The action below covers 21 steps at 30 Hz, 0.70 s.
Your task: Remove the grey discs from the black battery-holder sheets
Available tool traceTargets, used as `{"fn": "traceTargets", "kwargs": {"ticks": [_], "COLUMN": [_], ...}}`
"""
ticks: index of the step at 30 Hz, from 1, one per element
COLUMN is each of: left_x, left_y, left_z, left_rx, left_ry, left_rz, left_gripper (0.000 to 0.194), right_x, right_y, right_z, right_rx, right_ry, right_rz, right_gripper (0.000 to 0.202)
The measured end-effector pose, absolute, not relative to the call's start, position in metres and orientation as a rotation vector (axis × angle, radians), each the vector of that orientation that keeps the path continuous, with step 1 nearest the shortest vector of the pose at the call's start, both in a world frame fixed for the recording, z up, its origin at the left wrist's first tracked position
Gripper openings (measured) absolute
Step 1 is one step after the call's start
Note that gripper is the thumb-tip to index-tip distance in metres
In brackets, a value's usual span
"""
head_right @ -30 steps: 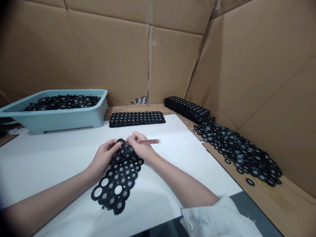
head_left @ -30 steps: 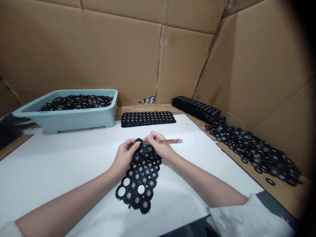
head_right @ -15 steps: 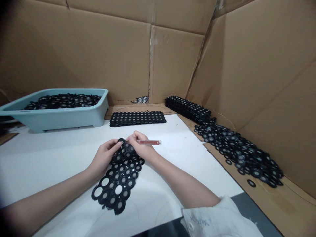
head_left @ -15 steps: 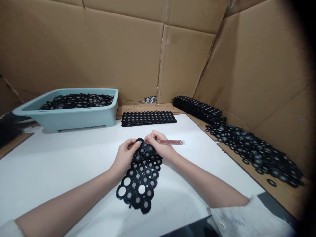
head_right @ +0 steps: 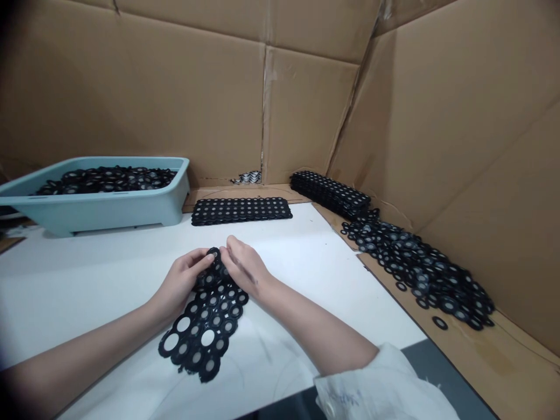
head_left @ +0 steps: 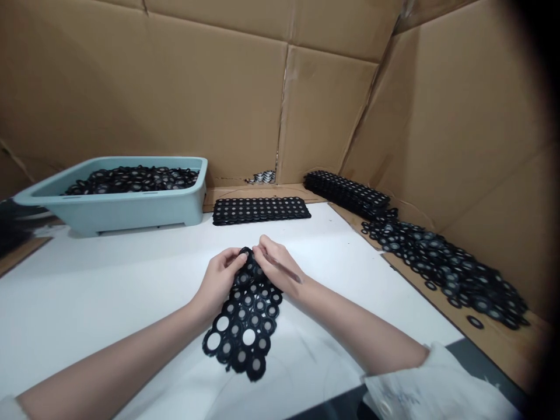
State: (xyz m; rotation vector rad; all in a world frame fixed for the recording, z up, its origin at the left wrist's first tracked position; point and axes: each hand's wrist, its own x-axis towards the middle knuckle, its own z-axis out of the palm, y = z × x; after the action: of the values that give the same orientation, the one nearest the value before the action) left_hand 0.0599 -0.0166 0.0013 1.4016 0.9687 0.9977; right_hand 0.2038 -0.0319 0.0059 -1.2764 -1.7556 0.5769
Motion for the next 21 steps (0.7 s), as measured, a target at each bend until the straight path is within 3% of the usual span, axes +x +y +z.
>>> {"fn": "traceTargets", "kwargs": {"ticks": [6,10,15,21], "left_x": [0.063,0.064,0.063,0.062], "left_y": [-0.020,-0.019,-0.017,-0.016], "left_z": [0.001,-0.002,-0.006,-0.008], "left_rx": [1.412,1.429,1.454,1.382], "left_ry": [0.893,0.992,1.014,1.024], "left_rz": [0.951,0.983,1.031,1.028], "left_gripper": [0.018,0.018,0.020,0.033], "right_x": [0.206,0.217,0.226,0.228], "right_y": [-0.025,-0.016,-0.012,-0.013], "right_z": [0.003,0.003,0.007,0.008], "right_rx": [-1.271,-1.205,-1.006,-1.021], "right_ry": [-1.705,-1.607,-1.487,-1.468], "right_rz": [0.548,0.809,1.094,1.158], "right_gripper": [0.025,0.026,0.025,0.026]}}
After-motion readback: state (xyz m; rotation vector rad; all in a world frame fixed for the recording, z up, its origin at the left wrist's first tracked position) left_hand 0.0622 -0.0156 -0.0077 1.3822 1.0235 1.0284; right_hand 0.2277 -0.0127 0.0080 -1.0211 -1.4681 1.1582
